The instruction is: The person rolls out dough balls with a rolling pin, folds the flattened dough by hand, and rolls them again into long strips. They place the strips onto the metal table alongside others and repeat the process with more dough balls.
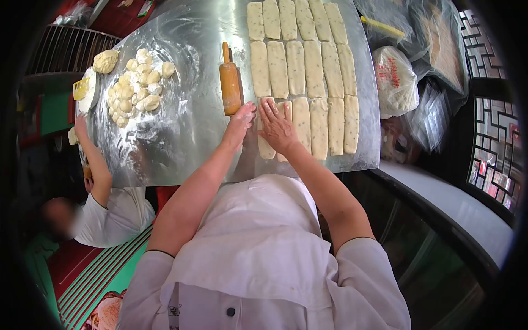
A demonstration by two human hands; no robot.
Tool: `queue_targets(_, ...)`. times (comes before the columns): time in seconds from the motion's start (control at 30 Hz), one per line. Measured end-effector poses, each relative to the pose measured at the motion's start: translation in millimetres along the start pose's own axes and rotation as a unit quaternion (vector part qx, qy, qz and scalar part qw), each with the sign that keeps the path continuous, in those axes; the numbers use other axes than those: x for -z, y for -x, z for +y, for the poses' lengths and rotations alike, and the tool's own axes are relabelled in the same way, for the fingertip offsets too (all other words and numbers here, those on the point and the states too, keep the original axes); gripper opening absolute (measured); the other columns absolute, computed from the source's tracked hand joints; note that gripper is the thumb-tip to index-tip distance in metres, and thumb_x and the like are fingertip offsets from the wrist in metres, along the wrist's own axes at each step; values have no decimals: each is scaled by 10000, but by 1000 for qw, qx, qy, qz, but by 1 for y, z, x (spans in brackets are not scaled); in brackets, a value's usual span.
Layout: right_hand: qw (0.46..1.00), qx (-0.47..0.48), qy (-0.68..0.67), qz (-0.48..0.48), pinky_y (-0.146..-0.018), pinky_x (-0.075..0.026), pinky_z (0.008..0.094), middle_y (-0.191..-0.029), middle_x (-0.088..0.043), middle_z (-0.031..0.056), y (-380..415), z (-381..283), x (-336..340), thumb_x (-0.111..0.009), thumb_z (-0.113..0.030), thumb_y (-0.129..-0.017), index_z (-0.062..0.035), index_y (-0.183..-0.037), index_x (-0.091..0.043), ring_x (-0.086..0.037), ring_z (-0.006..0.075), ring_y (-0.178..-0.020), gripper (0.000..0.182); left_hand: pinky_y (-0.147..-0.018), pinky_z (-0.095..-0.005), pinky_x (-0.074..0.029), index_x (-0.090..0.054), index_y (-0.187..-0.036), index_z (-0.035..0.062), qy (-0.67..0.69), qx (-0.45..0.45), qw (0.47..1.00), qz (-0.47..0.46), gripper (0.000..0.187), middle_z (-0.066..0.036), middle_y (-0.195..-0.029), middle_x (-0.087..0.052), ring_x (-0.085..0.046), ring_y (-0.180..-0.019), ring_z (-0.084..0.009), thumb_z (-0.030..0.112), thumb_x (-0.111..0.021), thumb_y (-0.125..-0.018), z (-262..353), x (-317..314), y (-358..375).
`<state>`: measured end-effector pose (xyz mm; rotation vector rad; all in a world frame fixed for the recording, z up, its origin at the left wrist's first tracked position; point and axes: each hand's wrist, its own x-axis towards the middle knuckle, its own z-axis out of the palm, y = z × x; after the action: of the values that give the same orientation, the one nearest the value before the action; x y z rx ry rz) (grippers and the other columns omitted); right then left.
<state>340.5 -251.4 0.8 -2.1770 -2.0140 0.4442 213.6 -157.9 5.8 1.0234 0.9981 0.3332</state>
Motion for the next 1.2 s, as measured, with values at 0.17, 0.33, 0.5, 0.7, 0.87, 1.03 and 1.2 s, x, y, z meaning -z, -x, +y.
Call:
queue_targets(0.17,999,29,22,1,-1183,-81,542,-1591,-198,102,0,9,3,-560,-426,-905,-53,-1495,-275,-150,238,-1480,754,-1095,-398,-320,-248,-1493,-8,7,71,997,18,548,-201,-1481,-391,-397,-1359,-287,145,-392,-987,-7,-1,20)
queue_targets(0.33,999,34,29,8,-1185,-79,537,-1592,-193,102,4,9,-4,-546,-430,-911,-47,-1496,-268,-145,236,-1481,752,-1004,-351,-395,-267,-1487,-8,28,80,995,47,562,-188,-1425,-460,-488,-1264,-254,165,-433,-979,-13,-8,31)
queue_targets(0.5,998,55,9,-3,-1190,-89,517,-1587,-203,111,18,-1,-5,-544,-433,-912,-30,-1489,-271,-150,241,-1479,755,-884,-306,-428,-315,-1464,-12,-30,101,994,31,541,-163,-1378,-513,-539,-1162,-199,166,-461,-974,-22,-2,33)
queue_targets(0.7,999,22,-46,4,-1195,-96,498,-1597,-163,117,24,7,-3,-575,-391,-901,-22,-1502,-224,-127,246,-1484,788,-950,-340,-392,-323,-1460,-11,-52,82,995,22,535,-152,-1395,-508,-520,-1218,-216,170,-456,-974,-18,-2,39)
queue_targets(0.87,1000,5,-8,0,-1199,-92,484,-1596,-168,114,29,21,1,-564,-399,-908,-24,-1504,-220,-130,231,-1484,783,-1038,-380,-326,-323,-1460,-11,-61,108,992,20,532,-165,-1420,-488,-480,-1289,-247,164,-448,-973,-5,-7,45)
queue_targets(1.03,1000,-14,-14,5,-1201,-80,481,-1599,-167,97,26,26,4,-550,-404,-911,-36,-1508,-219,-130,224,-1484,776,-1059,-367,-317,-308,-1466,-12,-58,109,992,3,552,-171,-1448,-449,-474,-1289,-244,179,-460,-971,-5,-4,43)
queue_targets(1.2,999,8,-7,31,-1202,-66,485,-1599,-174,83,29,52,2,-565,-366,-903,-53,-1511,-219,-144,208,-1480,766,-1088,-357,-298,-249,-1496,3,-46,38,998,9,600,-159,-1507,-360,-394,-1346,-231,183,-472,-969,-3,-14,36)
